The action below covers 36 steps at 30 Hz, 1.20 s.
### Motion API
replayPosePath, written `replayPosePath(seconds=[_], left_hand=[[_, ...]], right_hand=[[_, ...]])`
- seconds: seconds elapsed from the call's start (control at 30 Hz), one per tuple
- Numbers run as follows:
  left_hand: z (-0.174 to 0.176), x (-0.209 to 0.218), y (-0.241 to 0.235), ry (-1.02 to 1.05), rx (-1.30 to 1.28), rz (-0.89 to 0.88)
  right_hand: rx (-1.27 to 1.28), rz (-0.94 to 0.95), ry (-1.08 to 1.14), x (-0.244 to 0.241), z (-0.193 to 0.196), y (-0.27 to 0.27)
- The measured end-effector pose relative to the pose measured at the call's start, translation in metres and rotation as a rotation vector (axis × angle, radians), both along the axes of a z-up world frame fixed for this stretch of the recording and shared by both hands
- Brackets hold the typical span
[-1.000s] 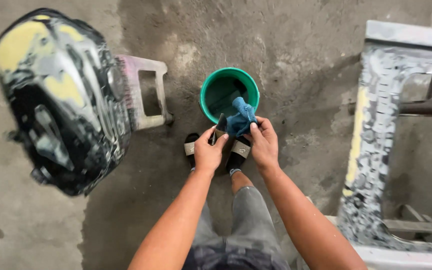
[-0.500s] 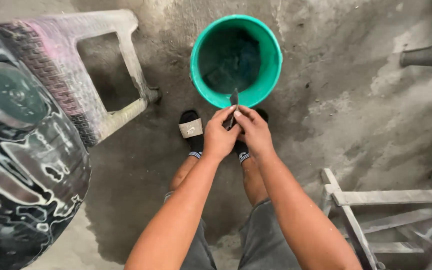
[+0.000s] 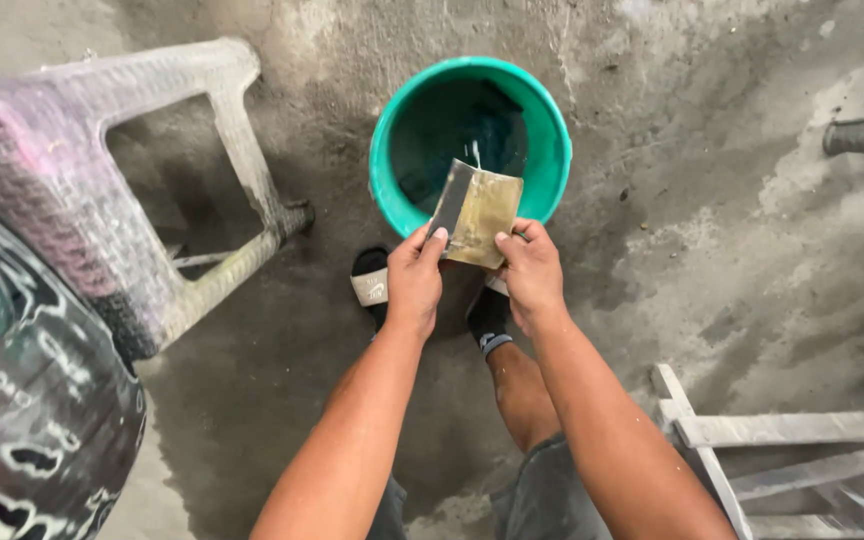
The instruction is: Wet sanding a car body panel using sandpaper and a cloth with water from a bucket.
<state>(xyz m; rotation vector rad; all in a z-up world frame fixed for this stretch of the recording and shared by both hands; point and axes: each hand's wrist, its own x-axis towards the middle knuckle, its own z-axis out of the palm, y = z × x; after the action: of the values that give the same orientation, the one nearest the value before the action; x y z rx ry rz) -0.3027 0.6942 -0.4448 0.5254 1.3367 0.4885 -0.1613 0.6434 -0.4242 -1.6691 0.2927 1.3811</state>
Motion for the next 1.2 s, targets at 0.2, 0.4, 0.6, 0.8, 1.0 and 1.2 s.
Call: replayPosePath(seconds=[0.2,0.4,0.6,0.8,1.0,1.2], left_hand=[[-0.018,0.014,0.013,-0.066,-0.166,0.133],[-0.019,0.023,0.019,-0.039,-0.16,0.123],[-0.034,0.017,0.012,0.041,-0.043,-0.106],[-0.051,0.015,0.019,-0.054,-0.037,-0.119],[-0.036,0.028,0.033,-0.102,0.04,-0.016],[-0.005,0.048,0.027,0.209,0.494,-0.503]], right_hand=[[0.153,-0.035,-0.184,0.009,-0.037,0.008],[0.183,-0.032,-0.186,0.013,-0.053,0.003],[0.25,-0.075,-0.005,0.018,-0.024,0.013],[0.202,-0.114,-0.085,0.026,-0.035,0.008],[0.176,0.156,-0.415,0.026,-0.051,0.005],[0.153,-0.019,0.004,0.015,-0.034,0.036]])
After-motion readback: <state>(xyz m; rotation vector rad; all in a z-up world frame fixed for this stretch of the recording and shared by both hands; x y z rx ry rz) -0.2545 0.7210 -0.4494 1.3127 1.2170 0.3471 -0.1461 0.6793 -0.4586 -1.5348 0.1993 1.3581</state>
